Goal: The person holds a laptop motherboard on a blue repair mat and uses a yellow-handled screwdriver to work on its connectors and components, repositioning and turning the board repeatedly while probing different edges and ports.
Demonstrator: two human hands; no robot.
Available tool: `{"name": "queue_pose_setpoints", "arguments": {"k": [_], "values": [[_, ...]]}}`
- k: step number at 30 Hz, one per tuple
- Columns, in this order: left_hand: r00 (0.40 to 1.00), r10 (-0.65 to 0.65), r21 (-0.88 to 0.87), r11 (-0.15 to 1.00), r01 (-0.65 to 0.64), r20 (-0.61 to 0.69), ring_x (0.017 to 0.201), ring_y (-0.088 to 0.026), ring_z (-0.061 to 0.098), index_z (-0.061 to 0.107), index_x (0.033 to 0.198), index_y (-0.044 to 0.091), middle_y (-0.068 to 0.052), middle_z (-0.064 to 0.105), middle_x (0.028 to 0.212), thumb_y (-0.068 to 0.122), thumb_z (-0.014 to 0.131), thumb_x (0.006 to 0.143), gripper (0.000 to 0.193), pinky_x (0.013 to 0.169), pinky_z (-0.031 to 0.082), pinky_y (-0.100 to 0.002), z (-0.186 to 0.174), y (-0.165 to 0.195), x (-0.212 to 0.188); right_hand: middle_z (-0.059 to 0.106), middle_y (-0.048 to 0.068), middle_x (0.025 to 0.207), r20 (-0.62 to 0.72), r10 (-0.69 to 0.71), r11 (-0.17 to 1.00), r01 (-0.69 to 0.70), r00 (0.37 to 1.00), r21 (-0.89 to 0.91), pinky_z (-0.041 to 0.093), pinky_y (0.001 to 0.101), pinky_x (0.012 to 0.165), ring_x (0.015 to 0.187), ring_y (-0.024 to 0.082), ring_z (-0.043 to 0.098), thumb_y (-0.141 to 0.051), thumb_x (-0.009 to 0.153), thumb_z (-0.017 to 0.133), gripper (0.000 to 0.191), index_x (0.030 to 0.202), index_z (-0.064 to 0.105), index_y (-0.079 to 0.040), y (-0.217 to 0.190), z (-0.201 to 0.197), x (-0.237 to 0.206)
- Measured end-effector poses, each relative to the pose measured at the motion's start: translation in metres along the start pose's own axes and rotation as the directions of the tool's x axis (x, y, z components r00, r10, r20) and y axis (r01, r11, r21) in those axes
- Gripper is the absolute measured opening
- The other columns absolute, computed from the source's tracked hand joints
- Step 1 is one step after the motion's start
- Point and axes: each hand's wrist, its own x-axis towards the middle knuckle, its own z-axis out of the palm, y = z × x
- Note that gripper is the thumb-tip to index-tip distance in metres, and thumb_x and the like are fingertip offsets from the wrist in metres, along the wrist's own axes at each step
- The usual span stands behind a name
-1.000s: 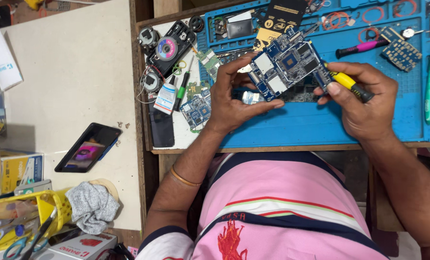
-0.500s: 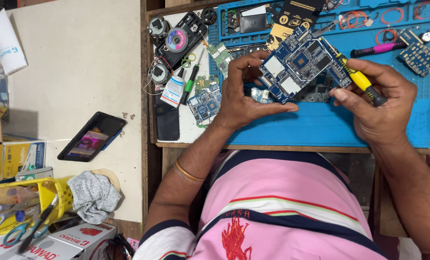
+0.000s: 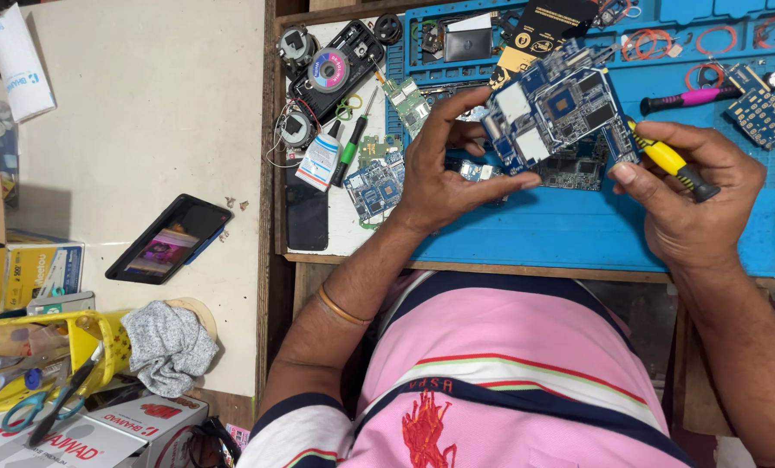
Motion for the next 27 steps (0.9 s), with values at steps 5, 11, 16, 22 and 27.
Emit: {"name": "queue_pose_setpoints", "arguments": {"k": [5, 11, 16, 22, 27], "values": [[0.999, -0.020, 0.024, 0.999, 0.021, -0.030, 0.099, -0.005, 0.068, 0.047, 0.154, 0.025, -0.004, 0.061, 0.138, 0.035, 0.100, 0.075, 0.095, 0.082, 0.064, -0.020, -0.0006, 0.0014, 0.0023, 0.071, 0.014, 0.110, 0.030, -0.025, 0.999, 0.024, 0.999, 0.048, 0.063, 0.0273, 0.086, 0.092, 0.015, 0.072, 0.008, 0.102, 0.079, 0.026, 0.125, 0.066, 0.008, 0.0031, -0.0004, -0.0021], [1.000, -0.025, -0.008, 1.000, 0.025, -0.002, 0.099, -0.005, 0.071, 0.043, 0.158, 0.028, -0.005, 0.063, 0.140, 0.032, 0.097, 0.081, 0.094, 0.086, 0.065, -0.021, 0.0005, 0.0012, 0.0044, 0.070, 0.012, 0.109, 0.011, 0.001, 0.996, -0.002, 1.000, 0.090, 0.062, 0.0255, 0.085, 0.090, 0.012, 0.071, 0.009, 0.099, 0.080, 0.028, 0.124, 0.067, 0.007, 0.0085, -0.0014, -0.0037], [1.000, 0.007, -0.053, 0.999, -0.008, -0.010, 0.101, -0.006, 0.071, 0.039, 0.159, 0.029, -0.006, 0.064, 0.142, 0.028, 0.094, 0.084, 0.093, 0.089, 0.065, -0.023, 0.0007, 0.0000, 0.0043, 0.070, 0.012, 0.109, 0.003, 0.012, 0.999, -0.013, 1.000, 0.053, 0.060, 0.0235, 0.087, 0.092, 0.012, 0.070, 0.011, 0.099, 0.080, 0.027, 0.124, 0.068, 0.008, 0.0072, -0.0007, -0.0036], [0.998, -0.057, -0.043, 0.998, 0.056, -0.006, 0.092, -0.005, 0.072, 0.045, 0.158, 0.027, 0.000, 0.073, 0.107, 0.031, 0.097, 0.082, 0.092, 0.082, 0.066, -0.020, 0.0012, -0.0037, 0.0038, 0.071, 0.013, 0.109, 0.011, 0.035, 0.992, -0.036, 0.999, 0.119, 0.061, 0.0244, 0.087, 0.091, 0.013, 0.071, 0.011, 0.098, 0.079, 0.027, 0.122, 0.067, 0.008, 0.0050, 0.0017, -0.0028], [0.999, -0.048, -0.071, 0.996, 0.047, -0.022, 0.098, -0.007, 0.073, 0.049, 0.153, 0.025, 0.000, 0.074, 0.113, 0.030, 0.096, 0.081, 0.086, 0.087, 0.066, -0.024, 0.0008, -0.0054, 0.0032, 0.071, 0.015, 0.107, 0.041, 0.017, 0.994, -0.022, 0.999, 0.109, 0.062, 0.0262, 0.084, 0.089, 0.015, 0.072, 0.010, 0.100, 0.077, 0.026, 0.123, 0.066, 0.008, 0.0055, 0.0009, -0.0022]]}}
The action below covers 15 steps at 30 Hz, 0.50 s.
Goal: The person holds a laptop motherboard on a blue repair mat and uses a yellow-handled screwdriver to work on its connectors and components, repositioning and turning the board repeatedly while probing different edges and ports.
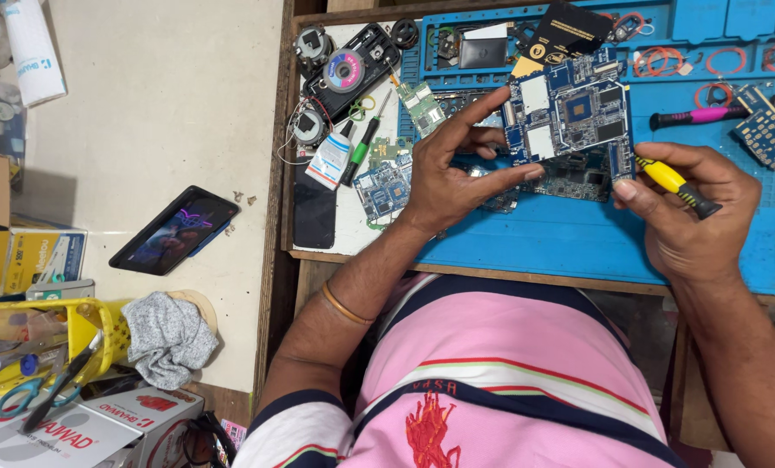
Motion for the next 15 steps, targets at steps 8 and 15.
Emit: {"name": "queue_pose_setpoints", "arguments": {"k": [8, 15], "values": [[1.000, -0.001, -0.005, 1.000, 0.001, 0.003, 0.101, -0.006, 0.072, 0.054, 0.147, 0.021, 0.001, 0.074, 0.111, 0.029, 0.097, 0.080, 0.080, 0.085, 0.061, -0.021, -0.004, 0.001, 0.000, 0.071, 0.015, 0.102, -0.017, 0.027, 0.999, -0.027, 1.000, -0.018, 0.062, 0.0279, 0.082, 0.084, 0.016, 0.071, 0.007, 0.098, 0.077, 0.027, 0.122, 0.065, 0.008, -0.007, 0.005, 0.003], [0.999, 0.032, 0.003, 0.999, -0.032, 0.008, 0.105, -0.007, 0.073, 0.053, 0.147, 0.019, 0.001, 0.073, 0.119, 0.029, 0.097, 0.080, 0.080, 0.084, 0.060, -0.021, -0.006, 0.000, 0.000, 0.071, 0.014, 0.102, -0.031, 0.038, 0.999, -0.038, 0.999, 0.003, 0.062, 0.0283, 0.082, 0.083, 0.016, 0.071, 0.006, 0.099, 0.076, 0.025, 0.121, 0.065, 0.007, -0.014, 0.014, 0.005]]}}
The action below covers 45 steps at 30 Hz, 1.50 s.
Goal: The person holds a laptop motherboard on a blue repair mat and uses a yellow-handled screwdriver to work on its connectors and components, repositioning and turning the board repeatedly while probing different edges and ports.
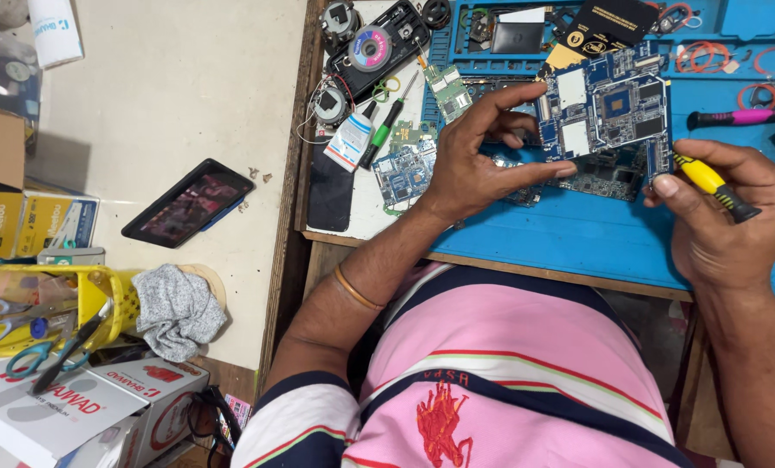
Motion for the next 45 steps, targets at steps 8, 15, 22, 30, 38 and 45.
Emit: {"name": "queue_pose_setpoints", "arguments": {"k": [8, 15, 22, 30, 38, 45], "values": [[1.000, 0.025, -0.004, 1.000, -0.025, 0.018, 0.107, -0.009, 0.074, 0.052, 0.146, 0.020, -0.001, 0.070, 0.128, 0.030, 0.098, 0.080, 0.080, 0.081, 0.061, -0.021, 0.001, 0.001, 0.001, 0.071, 0.017, 0.107, 0.060, 0.049, 0.990, -0.056, 0.997, 0.129, 0.062, 0.0292, 0.083, 0.086, 0.018, 0.072, 0.008, 0.104, 0.074, 0.025, 0.126, 0.065, 0.011, 0.009, -0.008, 0.002], [0.998, 0.049, -0.049, 0.998, -0.047, 0.045, 0.105, -0.009, 0.074, 0.052, 0.144, 0.021, -0.001, 0.067, 0.129, 0.030, 0.100, 0.077, 0.083, 0.079, 0.061, -0.021, -0.001, 0.004, 0.002, 0.072, 0.019, 0.107, 0.049, 0.063, 0.977, -0.072, 0.997, 0.201, 0.063, 0.0301, 0.083, 0.087, 0.020, 0.072, 0.010, 0.104, 0.074, 0.023, 0.126, 0.065, 0.011, 0.019, -0.017, -0.001], [0.985, -0.059, -0.398, 0.909, 0.120, 0.162, 0.097, -0.012, 0.078, 0.069, 0.135, 0.013, -0.005, 0.078, 0.108, 0.016, 0.083, 0.100, 0.037, 0.086, 0.068, -0.026, 0.000, 0.000, 0.002, 0.071, 0.018, 0.101, -0.060, 0.136, 0.925, -0.105, 0.989, 0.366, 0.062, 0.0327, 0.080, 0.084, 0.023, 0.072, 0.008, 0.108, 0.069, 0.016, 0.123, 0.063, 0.007, 0.024, -0.033, 0.004], [0.929, -0.066, -0.647, 0.699, 0.304, 0.365, 0.088, -0.014, 0.076, 0.069, 0.114, 0.004, -0.010, 0.075, 0.099, 0.003, 0.078, 0.100, 0.017, 0.078, 0.067, -0.028, 0.002, -0.011, 0.001, 0.070, 0.016, 0.101, -0.097, 0.169, 0.846, -0.095, 0.981, 0.524, 0.060, 0.0343, 0.079, 0.083, 0.025, 0.071, 0.008, 0.109, 0.065, 0.011, 0.120, 0.061, 0.005, 0.031, -0.041, 0.004], [0.831, -0.141, -0.526, 0.715, 0.461, 0.538, 0.091, -0.011, 0.075, 0.049, 0.149, 0.011, -0.006, 0.071, 0.105, -0.006, 0.089, 0.084, 0.078, 0.084, 0.064, -0.026, -0.006, 0.008, 0.005, 0.070, 0.017, 0.100, -0.044, 0.170, 0.860, -0.127, 0.984, 0.495, 0.060, 0.0340, 0.080, 0.084, 0.024, 0.071, 0.007, 0.110, 0.063, 0.008, 0.117, 0.061, 0.003, 0.030, -0.040, 0.004], [0.820, -0.101, -0.546, 0.699, 0.461, 0.563, 0.091, -0.012, 0.076, 0.040, 0.156, 0.014, -0.004, 0.068, 0.104, -0.008, 0.090, 0.081, 0.092, 0.086, 0.067, -0.030, -0.008, 0.013, 0.007, 0.069, 0.016, 0.100, -0.032, 0.160, 0.885, -0.129, 0.987, 0.448, 0.061, 0.0324, 0.081, 0.084, 0.024, 0.071, 0.010, 0.111, 0.064, 0.010, 0.117, 0.060, 0.004, 0.030, -0.039, 0.001]]}}
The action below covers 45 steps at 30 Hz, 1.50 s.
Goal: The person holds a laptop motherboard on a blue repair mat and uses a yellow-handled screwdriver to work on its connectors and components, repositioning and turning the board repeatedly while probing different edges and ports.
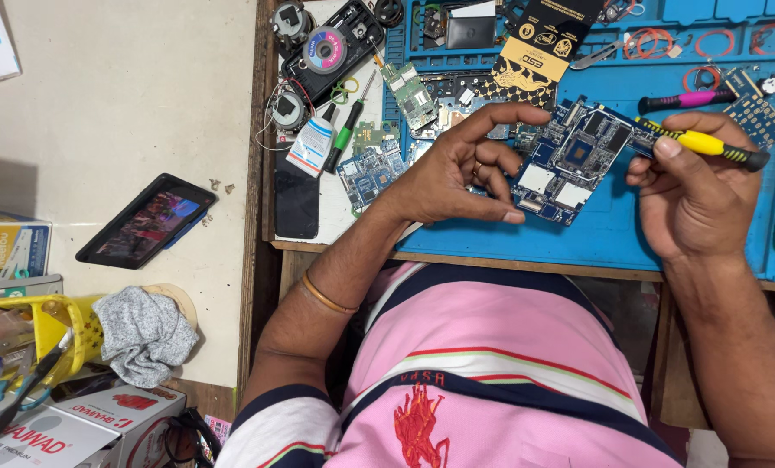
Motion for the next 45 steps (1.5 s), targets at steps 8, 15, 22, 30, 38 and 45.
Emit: {"name": "queue_pose_setpoints", "arguments": {"k": [8, 15, 22, 30, 38, 45], "values": [[0.998, 0.060, -0.055, 0.997, -0.059, 0.018, 0.100, -0.013, 0.074, 0.054, 0.146, 0.006, -0.011, 0.069, 0.122, -0.008, 0.080, 0.094, 0.059, 0.090, 0.065, -0.027, -0.006, -0.012, 0.002, 0.069, 0.017, 0.100, 0.003, -0.009, 1.000, 0.009, 1.000, 0.000, 0.063, 0.0341, 0.082, 0.085, 0.025, 0.073, 0.011, 0.111, 0.065, 0.012, 0.118, 0.059, 0.004, 0.003, -0.004, 0.003], [0.996, 0.087, -0.025, 0.996, -0.087, 0.011, 0.104, -0.012, 0.073, 0.057, 0.144, 0.005, -0.012, 0.069, 0.120, -0.005, 0.078, 0.098, 0.051, 0.093, 0.065, -0.027, -0.011, -0.022, 0.000, 0.071, 0.020, 0.104, 0.036, -0.007, 1.000, 0.006, 0.999, 0.015, 0.063, 0.0355, 0.084, 0.088, 0.027, 0.074, 0.010, 0.111, 0.064, 0.012, 0.117, 0.058, 0.003, 0.005, -0.006, 0.002], [0.976, 0.181, 0.136, 0.977, -0.164, -0.123, 0.098, -0.014, 0.076, 0.071, 0.122, 0.005, -0.009, 0.076, 0.110, -0.003, 0.078, 0.101, 0.024, 0.085, 0.066, -0.027, -0.011, -0.026, 0.003, 0.074, 0.016, 0.103, 0.166, -0.199, 0.980, 0.198, 0.966, 0.022, 0.065, 0.0380, 0.083, 0.091, 0.026, 0.076, 0.005, 0.107, 0.066, 0.014, 0.116, 0.060, -0.004, -0.001, 0.003, 0.003], [0.910, 0.327, 0.165, 0.942, -0.292, -0.254, 0.123, -0.012, 0.066, 0.069, 0.129, 0.009, -0.004, 0.067, 0.132, -0.009, 0.066, 0.100, 0.034, 0.110, 0.058, -0.029, -0.018, -0.031, 0.006, 0.074, 0.010, 0.096, 0.617, -0.279, 0.614, 0.631, 0.736, -0.474, 0.065, 0.0389, 0.090, 0.096, 0.024, 0.076, 0.000, 0.087, 0.083, 0.023, 0.102, 0.069, -0.010, -0.016, 0.037, -0.030], [0.915, 0.236, 0.078, 0.972, -0.222, -0.326, 0.121, -0.013, 0.066, 0.065, 0.139, 0.006, -0.009, 0.068, 0.133, -0.008, 0.064, 0.103, 0.038, 0.113, 0.056, -0.032, -0.022, -0.031, 0.001, 0.074, 0.013, 0.105, 0.619, -0.206, 0.561, 0.610, 0.758, -0.560, 0.061, 0.0358, 0.094, 0.102, 0.024, 0.075, 0.004, 0.085, 0.079, 0.023, 0.104, 0.069, -0.006, -0.016, 0.050, -0.022], [0.918, 0.234, 0.061, 0.972, -0.226, -0.321, 0.120, -0.013, 0.067, 0.063, 0.141, 0.005, -0.011, 0.067, 0.135, -0.006, 0.065, 0.105, 0.038, 0.110, 0.057, -0.030, -0.022, -0.026, 0.002, 0.075, 0.012, 0.106, 0.582, -0.195, 0.595, 0.567, 0.790, -0.570, 0.062, 0.0335, 0.095, 0.100, 0.021, 0.075, 0.005, 0.088, 0.078, 0.022, 0.106, 0.068, -0.005, -0.012, 0.044, -0.020]]}}
